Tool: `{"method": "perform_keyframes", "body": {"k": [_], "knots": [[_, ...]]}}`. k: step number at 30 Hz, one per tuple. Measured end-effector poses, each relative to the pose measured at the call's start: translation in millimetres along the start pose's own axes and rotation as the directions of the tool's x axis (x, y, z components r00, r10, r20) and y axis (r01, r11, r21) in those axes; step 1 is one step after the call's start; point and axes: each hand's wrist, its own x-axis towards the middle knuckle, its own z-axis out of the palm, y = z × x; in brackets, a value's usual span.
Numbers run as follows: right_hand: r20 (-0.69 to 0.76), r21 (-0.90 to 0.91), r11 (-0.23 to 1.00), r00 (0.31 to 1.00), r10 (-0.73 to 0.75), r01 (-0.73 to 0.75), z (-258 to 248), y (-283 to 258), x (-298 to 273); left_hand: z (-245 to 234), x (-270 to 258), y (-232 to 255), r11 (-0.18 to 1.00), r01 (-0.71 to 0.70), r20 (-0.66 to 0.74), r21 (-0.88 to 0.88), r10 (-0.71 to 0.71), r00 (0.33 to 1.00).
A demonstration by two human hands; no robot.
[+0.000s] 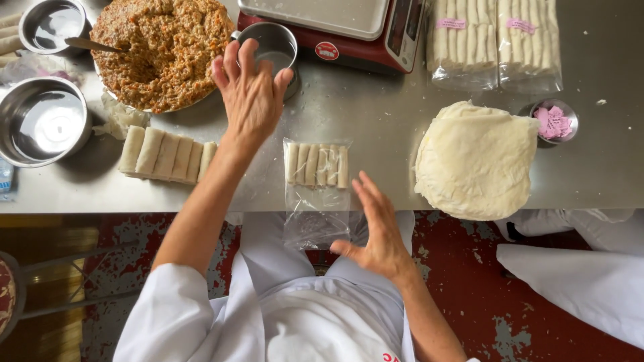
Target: The person places spring rolls one by one into a plastic bag, seals the bag with adhesive tape, and applies a label to the front of the package.
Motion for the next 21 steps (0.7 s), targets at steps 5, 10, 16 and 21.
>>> {"method": "perform_keyframes", "body": {"k": [5, 10, 16, 21], "knots": [[-0.049, -0.092, 0.996, 0.999, 0.018, -0.023, 26, 8, -19, -10, 0, 14, 0.995, 0.010, 0.106, -0.103, 0.001, 0.994], [-0.416, 0.014, 0.999, 0.909, -0.020, 0.029, 50, 7, -11, -56, -123, 82, 0.783, -0.410, -0.390, -0.467, 0.233, 0.891], [-0.623, 0.055, 0.993, 0.781, -0.048, 0.105, 60, -2, 5, -77, -158, 114, 0.887, -0.410, -0.243, -0.212, 0.358, 0.901], [-0.601, 0.133, 0.986, 0.800, 0.001, 0.099, 66, -20, 9, -54, -130, 122, 0.982, -0.115, 0.140, -0.153, 0.136, 0.981]]}}
